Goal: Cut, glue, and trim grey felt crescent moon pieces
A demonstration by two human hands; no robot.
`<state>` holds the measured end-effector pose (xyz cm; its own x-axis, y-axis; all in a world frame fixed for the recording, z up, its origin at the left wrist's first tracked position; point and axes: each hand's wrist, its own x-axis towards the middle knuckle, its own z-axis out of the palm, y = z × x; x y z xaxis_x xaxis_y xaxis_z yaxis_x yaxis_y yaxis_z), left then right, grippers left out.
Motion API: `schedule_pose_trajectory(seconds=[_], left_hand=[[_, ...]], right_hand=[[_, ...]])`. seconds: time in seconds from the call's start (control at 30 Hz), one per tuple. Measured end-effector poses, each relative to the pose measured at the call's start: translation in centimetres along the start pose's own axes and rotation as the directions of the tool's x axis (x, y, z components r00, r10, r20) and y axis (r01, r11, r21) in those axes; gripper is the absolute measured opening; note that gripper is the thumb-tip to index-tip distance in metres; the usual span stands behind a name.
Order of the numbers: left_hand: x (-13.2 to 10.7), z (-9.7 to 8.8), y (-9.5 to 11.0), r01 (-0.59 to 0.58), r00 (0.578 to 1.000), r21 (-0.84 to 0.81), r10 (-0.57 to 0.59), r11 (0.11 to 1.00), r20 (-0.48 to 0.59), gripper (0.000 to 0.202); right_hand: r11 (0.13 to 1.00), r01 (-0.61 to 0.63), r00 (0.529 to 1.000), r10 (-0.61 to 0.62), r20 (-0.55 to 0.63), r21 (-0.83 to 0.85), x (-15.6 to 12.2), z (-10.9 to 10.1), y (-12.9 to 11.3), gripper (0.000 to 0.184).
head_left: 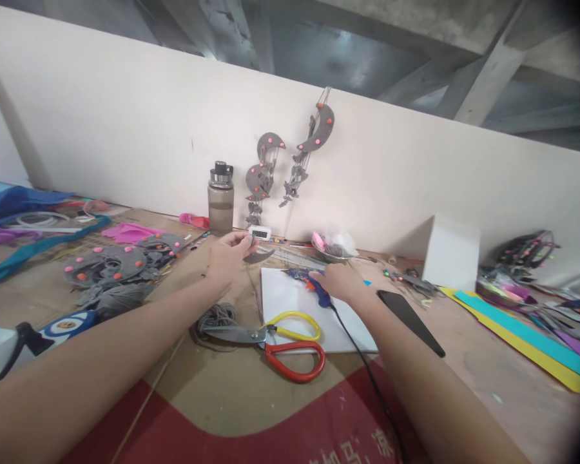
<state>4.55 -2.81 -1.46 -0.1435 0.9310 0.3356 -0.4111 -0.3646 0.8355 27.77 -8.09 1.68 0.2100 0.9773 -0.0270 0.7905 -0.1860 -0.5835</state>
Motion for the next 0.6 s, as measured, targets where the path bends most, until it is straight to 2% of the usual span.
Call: schedule_pose_trajectory(seconds=[0.03,0.07,0.1,0.17,0.23,0.27,0.33,0.5,0.6], left_hand=[[-0.1,0.2,0.3,-0.006,1.0,0.006,0.006,1.0,0.009,0.024],[-0.3,0.4,0.5,-0.014,1.0,0.017,0.014,1.0,0.021,0.024],[-0.5,0.6,0.7,-0.025,0.999,0.035,0.024,0.999,0.035,0.023],[-1.0,1.0,1.1,-0.047,0.996,0.084,0.041,0.995,0.077,0.023],[-1.4,1.3,1.3,-0.064,0.99,0.125,0.047,0.99,0.132,0.023],[-1.6,1.4,1.3,-0.068,0.987,0.138,0.047,0.988,0.153,0.023],[-1.8,1.5,1.3,-0.06,0.985,0.136,0.037,0.989,0.167,0.022],[-2.2,2.0,1.5,0.002,0.987,0.005,-0.002,1.0,0.161,0.018],[-2.4,2.2,1.3,0.039,0.983,-0.032,-0.032,0.999,0.183,0.018]], right_hand=[[0.998,0.04,0.995,-0.045,-0.088,-0.051,-0.5,0.0,-0.6,0.026],[0.982,0.129,0.969,-0.154,-0.191,-0.135,-1.0,0.1,-1.2,0.023],[0.951,0.244,0.912,-0.292,-0.287,-0.191,-1.5,0.4,-2.0,0.019],[0.835,0.518,0.736,-0.545,-0.401,-0.186,-2.3,1.5,-3.6,0.013],[0.707,0.692,0.576,-0.663,-0.478,-0.147,-2.5,2.7,-5.0,0.024],[0.667,0.731,0.528,-0.689,-0.497,-0.147,-2.4,3.3,-5.6,0.031],[0.633,0.762,0.497,-0.707,-0.504,-0.137,-1.9,4.2,-6.5,0.037],[0.646,0.763,0.546,-0.671,-0.502,-0.032,-0.9,5.1,-6.5,0.021],[0.631,0.776,0.53,-0.659,-0.534,-0.01,-0.9,5.1,-6.0,0.007]])
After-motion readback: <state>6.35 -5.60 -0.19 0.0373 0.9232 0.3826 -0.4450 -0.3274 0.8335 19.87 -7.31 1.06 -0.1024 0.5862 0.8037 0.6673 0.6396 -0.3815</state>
